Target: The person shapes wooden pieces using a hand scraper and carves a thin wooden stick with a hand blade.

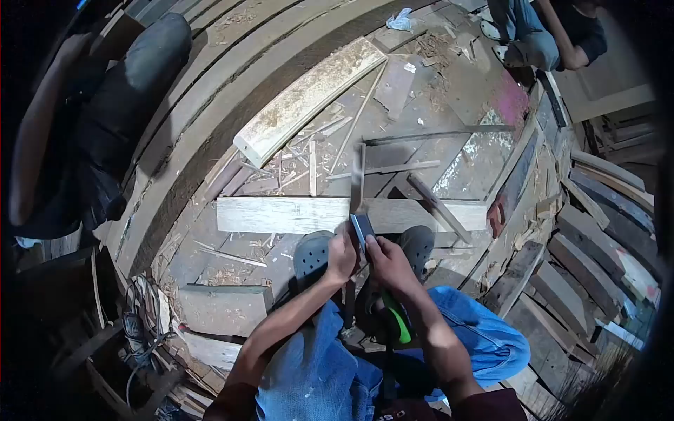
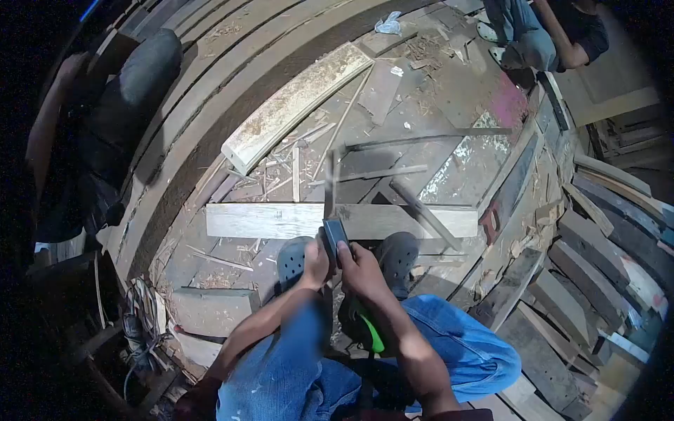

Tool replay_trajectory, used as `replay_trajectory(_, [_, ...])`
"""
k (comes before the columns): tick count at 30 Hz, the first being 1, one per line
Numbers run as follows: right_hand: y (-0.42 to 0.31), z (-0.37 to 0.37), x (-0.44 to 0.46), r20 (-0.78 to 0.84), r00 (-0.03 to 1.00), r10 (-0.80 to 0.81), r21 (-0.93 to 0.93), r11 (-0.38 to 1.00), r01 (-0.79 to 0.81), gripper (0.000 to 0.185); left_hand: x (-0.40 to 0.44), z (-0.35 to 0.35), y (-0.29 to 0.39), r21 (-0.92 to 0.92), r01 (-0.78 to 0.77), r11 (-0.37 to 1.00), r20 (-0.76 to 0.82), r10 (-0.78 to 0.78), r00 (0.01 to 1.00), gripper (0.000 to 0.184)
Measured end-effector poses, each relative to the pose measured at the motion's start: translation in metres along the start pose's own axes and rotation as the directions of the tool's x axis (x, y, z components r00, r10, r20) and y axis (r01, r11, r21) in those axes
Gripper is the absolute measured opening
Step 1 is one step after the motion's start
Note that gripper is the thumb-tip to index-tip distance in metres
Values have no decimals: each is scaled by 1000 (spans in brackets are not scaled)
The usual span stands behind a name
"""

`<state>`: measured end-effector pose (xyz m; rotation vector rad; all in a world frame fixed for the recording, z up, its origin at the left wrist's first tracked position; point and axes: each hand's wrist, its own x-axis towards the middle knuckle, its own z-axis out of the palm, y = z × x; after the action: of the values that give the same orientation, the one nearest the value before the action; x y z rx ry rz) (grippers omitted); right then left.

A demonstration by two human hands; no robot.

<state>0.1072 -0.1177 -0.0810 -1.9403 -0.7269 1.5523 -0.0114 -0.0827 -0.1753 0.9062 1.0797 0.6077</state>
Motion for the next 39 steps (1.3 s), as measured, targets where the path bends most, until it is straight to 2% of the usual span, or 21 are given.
replay_trajectory(1, [1,1,-1,4,1000,0,20,1000,0,35,1,-2,0,22,28,999,26,-29,999,42])
replay_trajectory(4, [-1,3,1,-21,1000,-9,33,999,10,33,1,6,-3,96,-61,993,-99,71,993,42])
replay_trajectory(5, [-1,2,1,-41,999,-7,27,1000,8,32,-1,4,-5,64,-28,998,-74,33,997,47])
replay_trajectory(6, [-29,1,-9,35,981,190,113,975,-192,32,-3,3,-3,34,7,999,-50,-5,999,51])
replay_trajectory(9, [-12,3,-8,52,983,178,89,979,-182,41,-1,5,-3,-69,1,998,-79,-6,997,56])
replay_trajectory(12, [-12,4,-7,13,992,122,65,990,-123,37,1,10,-14,26,-207,978,-140,209,968,59])
replay_trajectory(15, [-6,1,0,5,995,103,4,995,-103,37,-1,5,-8,84,-58,995,-91,66,994,56])
replay_trajectory(17, [1,1,-4,6,999,33,-30,999,-32,37,3,4,-14,124,-123,985,-93,135,986,57])
replay_trajectory(19, [7,0,-1,6,999,47,-34,998,-47,36,-1,10,-16,134,-209,969,-133,227,965,58])
replay_trajectory(21, [-3,-1,2,-10,995,100,4,995,-100,36,-3,8,-18,159,-135,978,-109,153,982,58])
replay_trajectory(22, [-25,2,-6,9,969,247,79,966,-246,35,-3,6,-17,144,-75,987,-91,89,992,57])
replay_trajectory(23, [-18,2,-6,-9,985,175,66,983,-174,38,0,4,-15,131,-20,991,-75,30,997,57])
replay_trajectory(24, [-2,4,-3,-24,995,97,50,994,-96,41,3,11,-20,77,-185,980,-153,195,969,56])
replay_trajectory(25, [12,6,-1,-36,999,28,33,999,-27,43,4,13,-20,131,-210,969,-184,232,955,56])
replay_trajectory(26, [26,3,3,-18,1000,-6,26,1000,6,43,0,10,-22,130,-179,975,-161,199,967,56])
replay_trajectory(29, [-14,-1,-1,10,983,181,20,983,-181,44,-6,10,-10,135,-111,985,-119,127,985,57])
replay_trajectory(30, [-13,2,-5,-19,987,162,3,987,-162,47,0,9,-8,141,-106,984,-115,123,986,57])
replay_trajectory(31, [22,4,5,-49,998,32,-21,999,-33,47,2,9,-18,153,-150,977,-117,169,979,56])
replay_trajectory(33, [26,1,4,-22,998,53,-28,998,-54,48,3,16,-20,262,-343,902,-178,394,901,56])
replay_trajectory(36, [22,0,10,-21,1000,1,8,1000,-1,36,-2,11,-8,132,-122,984,-107,136,985,57])
replay_trajectory(39, [32,9,-1,-14,1000,11,7,1000,-11,35,1,5,1,118,24,993,-92,-13,996,58])
